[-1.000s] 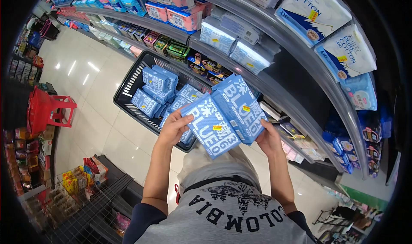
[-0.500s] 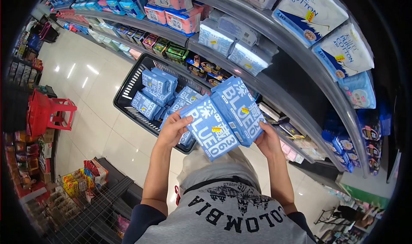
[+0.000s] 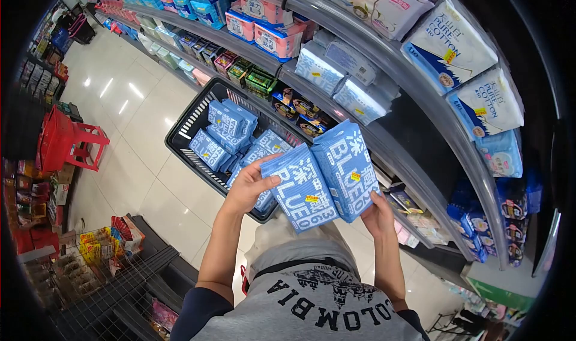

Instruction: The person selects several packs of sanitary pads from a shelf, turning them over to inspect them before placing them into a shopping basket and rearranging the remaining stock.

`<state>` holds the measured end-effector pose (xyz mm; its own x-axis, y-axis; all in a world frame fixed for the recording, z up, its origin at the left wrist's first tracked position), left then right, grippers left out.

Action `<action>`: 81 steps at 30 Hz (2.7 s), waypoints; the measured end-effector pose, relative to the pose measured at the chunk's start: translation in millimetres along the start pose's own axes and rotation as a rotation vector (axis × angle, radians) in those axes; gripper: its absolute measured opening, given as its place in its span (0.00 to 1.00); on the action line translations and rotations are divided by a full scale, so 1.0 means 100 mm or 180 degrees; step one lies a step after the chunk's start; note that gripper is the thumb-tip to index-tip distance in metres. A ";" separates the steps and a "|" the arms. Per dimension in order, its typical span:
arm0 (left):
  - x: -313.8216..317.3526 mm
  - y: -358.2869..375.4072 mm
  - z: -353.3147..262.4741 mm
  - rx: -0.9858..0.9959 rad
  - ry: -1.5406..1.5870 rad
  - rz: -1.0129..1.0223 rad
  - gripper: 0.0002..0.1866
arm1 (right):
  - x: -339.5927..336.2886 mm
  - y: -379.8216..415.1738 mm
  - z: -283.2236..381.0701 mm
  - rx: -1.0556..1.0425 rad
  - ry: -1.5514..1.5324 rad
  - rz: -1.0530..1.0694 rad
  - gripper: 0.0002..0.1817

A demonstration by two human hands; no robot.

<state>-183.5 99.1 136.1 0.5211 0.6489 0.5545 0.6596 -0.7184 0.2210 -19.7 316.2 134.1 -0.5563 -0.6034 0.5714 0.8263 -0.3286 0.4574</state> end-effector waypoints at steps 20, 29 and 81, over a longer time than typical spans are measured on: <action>0.04 0.04 -0.07 -0.0052 -0.0062 0.0060 0.26 | 0.06 0.02 0.04 -0.0095 0.0051 0.0107 0.29; 0.02 0.01 -0.06 -0.0072 -0.0049 0.0052 0.26 | 0.08 0.00 0.06 -0.0166 0.0177 0.0138 0.26; -0.22 -0.10 0.03 -0.0323 0.0041 -0.0369 0.25 | 0.22 -0.07 0.19 -0.0226 0.1176 0.0286 0.23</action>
<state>-199.5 92.7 119.8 0.4371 0.7261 0.5307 0.6565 -0.6610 0.3635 -39.8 319.2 156.6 -0.4229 -0.8489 0.3171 0.8815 -0.3043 0.3610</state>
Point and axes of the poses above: each hand's wrist, its own y-axis away from the middle knuckle, its own x-axis out of the palm, z = x × y, the point moved 8 cm from there along -y, towards the middle knuckle, and after that the axes turned 4 degrees about -y, right-handed, at the moved point
